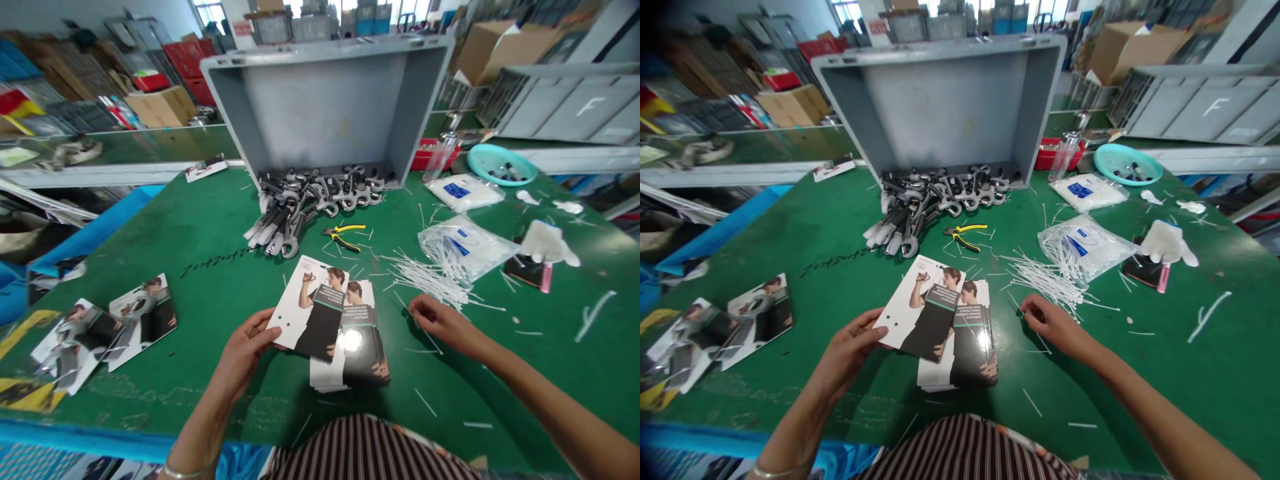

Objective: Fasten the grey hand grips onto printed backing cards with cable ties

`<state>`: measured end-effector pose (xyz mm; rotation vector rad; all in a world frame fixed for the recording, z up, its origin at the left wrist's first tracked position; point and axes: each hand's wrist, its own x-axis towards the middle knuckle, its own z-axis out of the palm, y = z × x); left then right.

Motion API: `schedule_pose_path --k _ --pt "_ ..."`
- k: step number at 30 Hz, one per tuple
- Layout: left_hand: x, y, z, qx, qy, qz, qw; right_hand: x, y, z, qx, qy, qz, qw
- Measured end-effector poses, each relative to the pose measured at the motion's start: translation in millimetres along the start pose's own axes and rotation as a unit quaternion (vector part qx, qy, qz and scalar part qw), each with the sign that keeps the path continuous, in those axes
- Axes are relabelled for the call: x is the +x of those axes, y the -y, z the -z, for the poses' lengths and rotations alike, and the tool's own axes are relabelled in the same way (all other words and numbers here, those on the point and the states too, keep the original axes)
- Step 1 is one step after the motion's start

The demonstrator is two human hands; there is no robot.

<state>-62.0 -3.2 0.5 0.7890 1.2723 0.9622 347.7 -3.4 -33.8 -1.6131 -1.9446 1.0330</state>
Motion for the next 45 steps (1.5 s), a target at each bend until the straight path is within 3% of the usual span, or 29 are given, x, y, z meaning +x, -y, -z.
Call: schedule_pose_path --k 3,5,10,13,18,26,31,34,38,42,45 --pt "-0.8 -15.0 9.4 0.061 0.031 -0.017 0.997 4.6 19.1 0.4 0.162 0.012 -0.02 0.986" --pt "2.5 -20.5 6.0 0.101 0.071 -0.032 0.992 8.8 33.0 -4.7 0.219 -0.011 -0.031 0.975" --pt "16.5 -11.3 -19.1 0.11 0.151 -0.044 0.981 22.6 71.0 -27.1 0.23 -0.181 -0.007 0.956" --pt "20.8 -4.2 -29.8 0.104 0.167 -0.051 0.979 28.6 102.0 -40.6 0.254 -0.216 0.041 0.942" --pt "22.9 -1.9 -35.7 0.12 0.169 -0.065 0.976 39.2 135.4 -66.1 0.25 -0.187 0.101 0.945" --pt "29.5 5.9 -37.9 0.139 0.169 -0.069 0.973 48.3 121.7 -92.0 0.195 -0.172 0.109 0.96" --pt "30.4 -4.0 -42.3 0.148 0.168 -0.071 0.972 60.4 120.8 -89.2 0.115 -0.139 0.175 0.968" --pt "32.9 -12.8 -43.3 0.153 0.149 -0.1 0.972 75.6 121.2 -81.0 0.078 -0.071 0.219 0.97" --pt "41.0 -14.5 -41.0 0.13 0.136 -0.135 0.973 92.7 120.1 -70.1 0.152 0.038 0.166 0.974" --pt "51.7 -1.3 -35.5 0.085 0.153 -0.089 0.981 97.6 117.9 -66.2 0.194 0.068 0.137 0.969" --pt "56.4 8.9 -31.3 0.109 0.174 -0.046 0.978 96.2 117.4 -67.4 0.231 0.087 0.125 0.961"
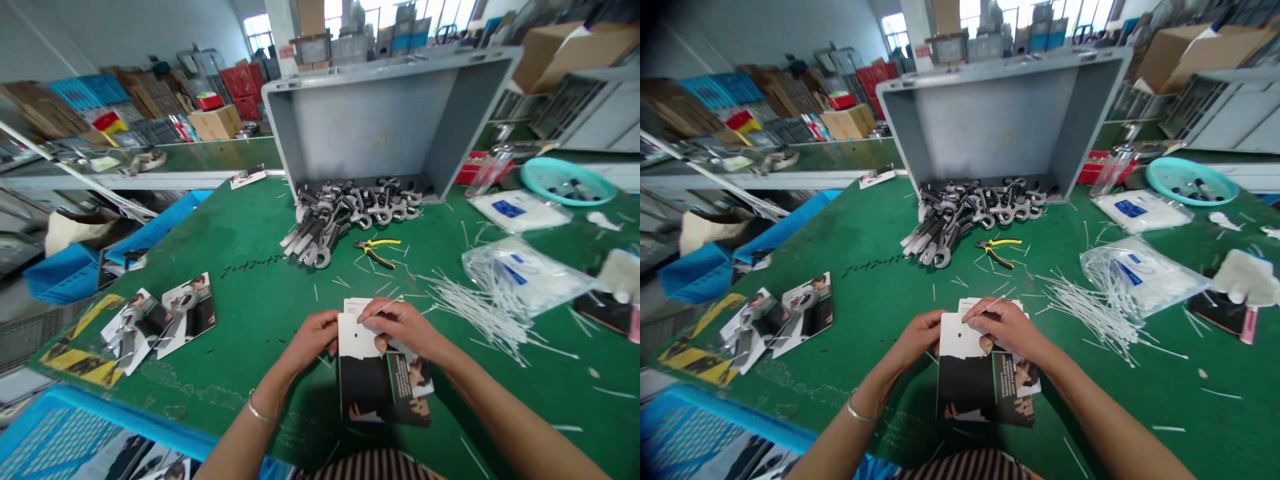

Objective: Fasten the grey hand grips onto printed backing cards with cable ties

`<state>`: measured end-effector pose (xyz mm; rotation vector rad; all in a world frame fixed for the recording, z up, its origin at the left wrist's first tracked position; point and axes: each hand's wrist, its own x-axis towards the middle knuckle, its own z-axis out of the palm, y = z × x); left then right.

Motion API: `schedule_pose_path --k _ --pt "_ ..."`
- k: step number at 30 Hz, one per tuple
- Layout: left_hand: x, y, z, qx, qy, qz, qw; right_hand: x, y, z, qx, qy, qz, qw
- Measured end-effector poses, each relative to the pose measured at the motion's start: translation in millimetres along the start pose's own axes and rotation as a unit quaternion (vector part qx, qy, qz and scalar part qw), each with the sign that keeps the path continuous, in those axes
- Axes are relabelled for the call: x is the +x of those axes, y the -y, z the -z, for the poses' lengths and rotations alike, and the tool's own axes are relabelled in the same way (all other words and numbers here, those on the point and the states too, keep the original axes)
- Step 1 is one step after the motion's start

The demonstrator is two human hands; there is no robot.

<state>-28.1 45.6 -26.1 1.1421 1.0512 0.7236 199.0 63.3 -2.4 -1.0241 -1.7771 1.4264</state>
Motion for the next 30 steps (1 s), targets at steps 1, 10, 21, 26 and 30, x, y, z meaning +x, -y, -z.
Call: schedule_pose_path --k 1,10,21,26,30 --pt "0.1 1.9 0.6 0.003 0.01 0.011 1.0 -0.4 0.1 -0.7 0.017 0.006 -0.009 1.0" --pt "-1.9 -2.8 -5.3 -0.058 0.026 0.011 0.998 1.5 -2.4 2.6 -0.003 0.064 0.0 0.998" --pt "-52.8 39.1 -4.9 0.306 -0.038 -0.262 0.914 -2.0 -15.3 6.7 0.012 0.099 -0.035 0.994" --pt "-73.4 40.5 -12.3 0.285 0.013 -0.235 0.929 0.7 -12.7 1.9 0.02 0.085 -0.053 0.995" --pt "-55.6 38.1 -22.4 0.295 -0.114 -0.265 0.911 -0.2 -10.1 -3.7 0.036 0.041 -0.082 0.995"
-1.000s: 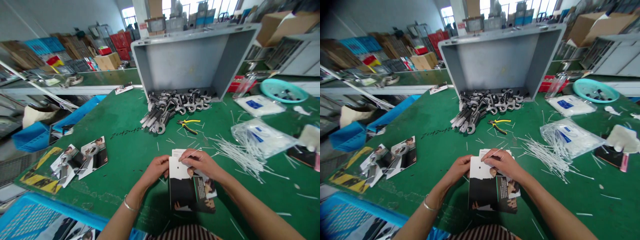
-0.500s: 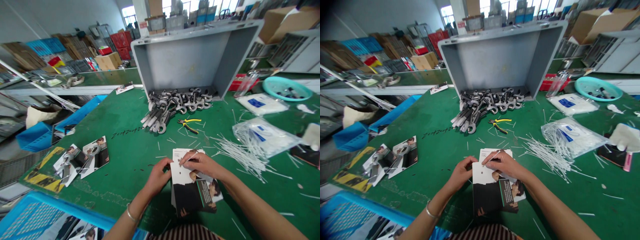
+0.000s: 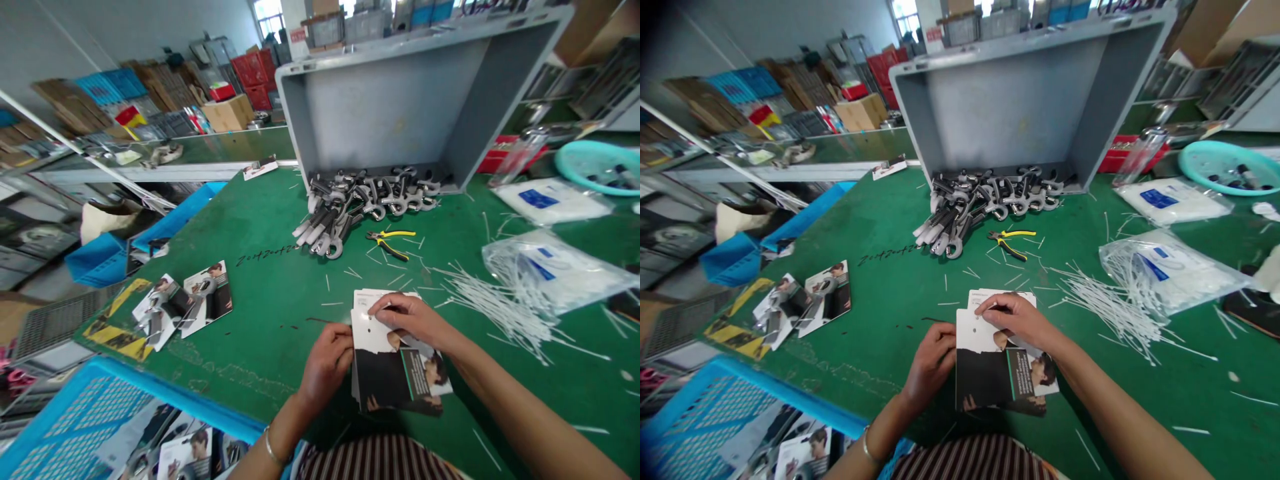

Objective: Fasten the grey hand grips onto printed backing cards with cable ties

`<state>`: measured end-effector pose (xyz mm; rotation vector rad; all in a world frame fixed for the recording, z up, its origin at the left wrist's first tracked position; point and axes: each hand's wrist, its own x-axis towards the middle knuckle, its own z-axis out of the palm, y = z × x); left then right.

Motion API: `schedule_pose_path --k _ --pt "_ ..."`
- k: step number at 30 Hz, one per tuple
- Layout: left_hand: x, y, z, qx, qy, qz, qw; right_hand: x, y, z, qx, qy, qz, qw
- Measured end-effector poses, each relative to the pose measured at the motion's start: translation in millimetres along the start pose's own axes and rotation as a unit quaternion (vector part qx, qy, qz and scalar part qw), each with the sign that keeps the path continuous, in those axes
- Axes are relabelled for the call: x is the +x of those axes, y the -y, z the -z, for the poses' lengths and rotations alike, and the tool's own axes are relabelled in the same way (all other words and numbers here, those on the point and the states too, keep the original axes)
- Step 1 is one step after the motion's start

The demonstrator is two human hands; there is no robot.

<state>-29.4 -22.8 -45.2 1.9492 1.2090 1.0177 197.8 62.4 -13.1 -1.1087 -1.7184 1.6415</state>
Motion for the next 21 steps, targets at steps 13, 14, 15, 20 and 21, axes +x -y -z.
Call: schedule_pose_path --k 13,14,15,20,21 --pt "25.2 -3.1 -19.2 -0.072 0.015 0.107 0.992 -7.8 -10.7 -6.8 -0.067 -0.022 0.097 0.993" --pt "24.1 -5.2 -18.5 -0.069 0.019 0.102 0.992 -7.7 -11.1 -6.3 -0.066 -0.018 0.094 0.993" --pt "23.7 -6.9 -18.1 -0.067 0.021 0.101 0.992 -7.5 -11.5 -5.8 -0.065 -0.013 0.093 0.993" --pt "30.1 -9.5 -20.8 -0.117 0.016 0.125 0.985 -9.1 -11.6 -2.8 -0.055 0.006 0.102 0.993" --pt "31.4 -10.1 -21.6 -0.136 0.015 0.128 0.982 -10.3 -10.7 -2.1 -0.052 0.008 0.103 0.993"
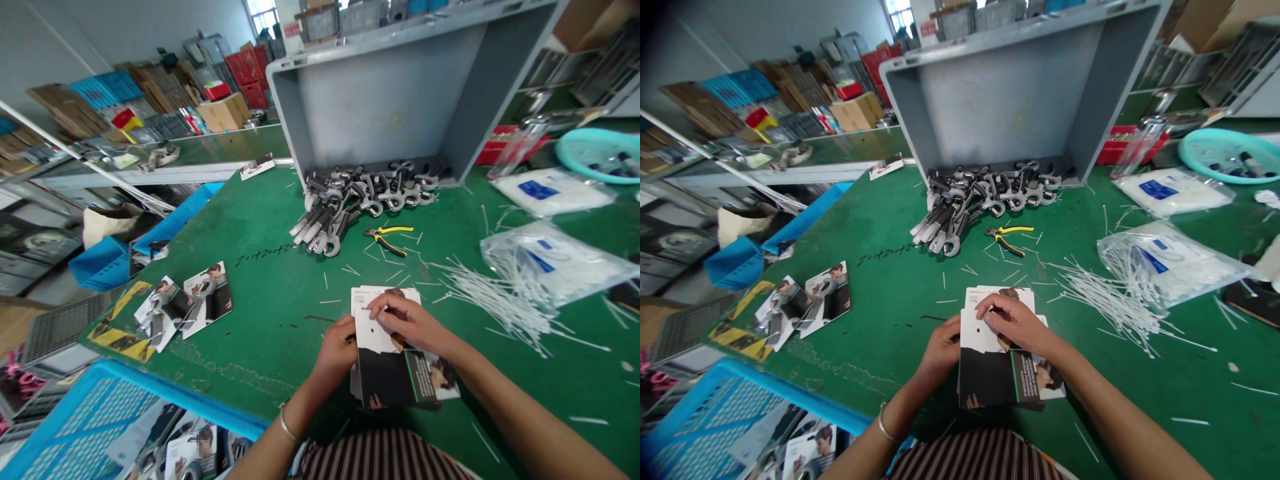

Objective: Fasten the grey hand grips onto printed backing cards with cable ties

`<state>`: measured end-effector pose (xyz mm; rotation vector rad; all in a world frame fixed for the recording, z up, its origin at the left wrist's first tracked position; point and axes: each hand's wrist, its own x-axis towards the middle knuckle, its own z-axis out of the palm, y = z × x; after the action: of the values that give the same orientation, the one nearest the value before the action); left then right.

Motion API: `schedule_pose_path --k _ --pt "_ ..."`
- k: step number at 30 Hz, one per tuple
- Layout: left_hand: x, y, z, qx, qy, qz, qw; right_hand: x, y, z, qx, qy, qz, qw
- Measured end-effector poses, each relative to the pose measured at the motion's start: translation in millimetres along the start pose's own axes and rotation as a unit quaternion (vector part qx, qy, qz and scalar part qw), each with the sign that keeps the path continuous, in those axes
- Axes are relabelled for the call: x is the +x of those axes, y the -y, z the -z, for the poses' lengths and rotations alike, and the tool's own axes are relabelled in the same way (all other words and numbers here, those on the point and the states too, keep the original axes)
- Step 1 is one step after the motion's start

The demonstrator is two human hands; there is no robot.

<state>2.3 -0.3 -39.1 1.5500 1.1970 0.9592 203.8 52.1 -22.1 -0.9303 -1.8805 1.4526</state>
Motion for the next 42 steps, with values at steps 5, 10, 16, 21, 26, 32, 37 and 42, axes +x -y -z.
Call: schedule_pose_path --k 5,10,16,21,26,32,37,42 --pt "-4.1 -7.7 -5.0 -0.11 -0.021 0.081 0.99 -6.3 7.4 0.8 -0.023 0.048 0.022 0.998" --pt "-9.8 -22.1 5.0 -0.221 0.007 0.123 0.967 -9.2 10.1 -2.3 -0.022 0.04 0.025 0.999" --pt "7.0 -15.2 23.7 -0.064 0.036 0.15 0.986 -7.5 8.1 -10.1 -0.02 0.019 0.026 0.999" --pt "11.8 -4.6 23.0 -0.13 0.074 0.183 0.972 -13.6 17.1 2.6 -0.043 -0.05 0.019 0.998" --pt "-13.4 0.6 28.3 -0.177 -0.087 0.18 0.964 28.0 11.7 36.6 -0.174 -0.143 0.034 0.974" --pt "-36.7 21.1 14.5 -0.109 -0.004 0.229 0.967 164.8 -12.8 37.3 -0.519 -0.078 0.11 0.844" --pt "-39.0 20.1 7.4 -0.067 0.027 0.208 0.975 215.0 -21.6 31.5 -0.581 -0.04 0.114 0.805" --pt "-46.1 19.1 10.9 -0.043 0.084 0.187 0.978 179.1 -15.9 74.2 -0.62 0.0 0.115 0.776"
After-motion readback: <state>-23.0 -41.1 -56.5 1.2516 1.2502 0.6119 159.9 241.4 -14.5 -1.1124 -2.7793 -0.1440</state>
